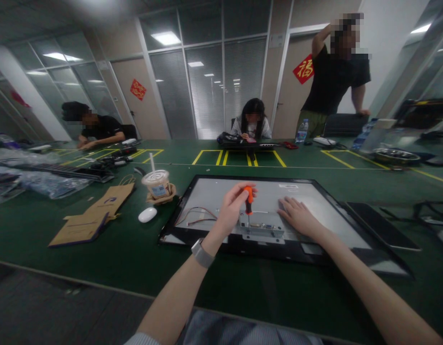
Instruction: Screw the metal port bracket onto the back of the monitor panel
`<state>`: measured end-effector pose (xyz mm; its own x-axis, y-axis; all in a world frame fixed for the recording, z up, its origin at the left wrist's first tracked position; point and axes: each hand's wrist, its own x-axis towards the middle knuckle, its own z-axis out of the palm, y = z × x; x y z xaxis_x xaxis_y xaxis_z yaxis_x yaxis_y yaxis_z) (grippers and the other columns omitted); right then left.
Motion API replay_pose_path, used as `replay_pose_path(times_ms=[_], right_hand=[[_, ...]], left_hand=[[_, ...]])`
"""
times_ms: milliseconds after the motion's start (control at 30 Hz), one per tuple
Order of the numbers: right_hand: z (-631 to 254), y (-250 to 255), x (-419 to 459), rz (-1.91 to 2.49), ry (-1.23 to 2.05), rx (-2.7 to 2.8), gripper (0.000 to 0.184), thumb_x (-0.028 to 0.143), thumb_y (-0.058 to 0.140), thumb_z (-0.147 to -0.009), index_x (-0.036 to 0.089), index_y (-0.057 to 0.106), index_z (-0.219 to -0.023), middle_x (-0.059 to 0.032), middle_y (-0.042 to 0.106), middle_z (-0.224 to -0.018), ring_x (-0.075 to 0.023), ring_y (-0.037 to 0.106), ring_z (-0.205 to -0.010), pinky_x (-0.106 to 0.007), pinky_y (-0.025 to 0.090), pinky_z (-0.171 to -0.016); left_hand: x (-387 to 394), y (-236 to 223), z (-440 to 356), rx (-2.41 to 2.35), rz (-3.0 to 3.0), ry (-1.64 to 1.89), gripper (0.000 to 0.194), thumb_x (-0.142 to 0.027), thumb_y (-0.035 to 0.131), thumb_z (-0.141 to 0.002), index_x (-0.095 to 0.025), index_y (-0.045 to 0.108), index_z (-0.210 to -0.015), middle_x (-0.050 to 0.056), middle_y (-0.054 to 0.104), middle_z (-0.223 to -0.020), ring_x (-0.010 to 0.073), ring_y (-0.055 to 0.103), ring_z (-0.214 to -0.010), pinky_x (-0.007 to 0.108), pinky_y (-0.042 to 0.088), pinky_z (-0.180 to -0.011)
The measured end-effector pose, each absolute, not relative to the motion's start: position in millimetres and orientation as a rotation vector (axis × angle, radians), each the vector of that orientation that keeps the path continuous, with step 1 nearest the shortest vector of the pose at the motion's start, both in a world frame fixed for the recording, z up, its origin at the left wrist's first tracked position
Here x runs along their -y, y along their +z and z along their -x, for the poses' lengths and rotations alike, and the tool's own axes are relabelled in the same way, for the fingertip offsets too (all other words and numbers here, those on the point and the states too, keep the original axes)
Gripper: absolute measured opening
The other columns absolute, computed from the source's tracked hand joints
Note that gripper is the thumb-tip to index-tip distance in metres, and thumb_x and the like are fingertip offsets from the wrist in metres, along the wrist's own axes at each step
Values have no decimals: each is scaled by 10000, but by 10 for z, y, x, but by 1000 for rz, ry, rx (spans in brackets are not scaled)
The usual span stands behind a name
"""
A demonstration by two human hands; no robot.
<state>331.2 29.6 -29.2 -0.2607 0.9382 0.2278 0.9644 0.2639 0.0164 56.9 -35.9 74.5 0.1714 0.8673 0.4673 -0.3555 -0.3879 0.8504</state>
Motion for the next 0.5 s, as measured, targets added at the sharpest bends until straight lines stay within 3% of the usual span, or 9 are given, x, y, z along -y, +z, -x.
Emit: replay_pose_path(times_ms=[200,333,500], right_hand=[[-3302,-262,-281,1823,-224,2371,575,461,280,-1026,168,517,-1460,-184,495,-1543,-343,435,-1430,-524,349,-1154],[-3297,-255,-277,1830,-229,2369,578,465,280,-1032,161,509,-1467,-189,488,-1548,-338,443,-1425,-513,347,-1155],[-3288,-258,-275,1829,-235,2376,585,462,271,-1028,155,507,-1466,-192,481,-1553,-348,437,-1428,-525,349,-1152]], left_hand=[[364,742,-553,-596,-1444,1467,267,-418,648,-929,-178,738,-1006,34,676,-836,140,609,-782,263,496,-765],[378,757,-537,-522,-1450,1433,310,-400,560,-990,-173,729,-1116,90,732,-1017,188,668,-956,317,515,-890],[386,755,-525,-513,-1445,1380,313,-358,535,-1003,-190,707,-1203,105,731,-1107,207,681,-1001,356,527,-924]])
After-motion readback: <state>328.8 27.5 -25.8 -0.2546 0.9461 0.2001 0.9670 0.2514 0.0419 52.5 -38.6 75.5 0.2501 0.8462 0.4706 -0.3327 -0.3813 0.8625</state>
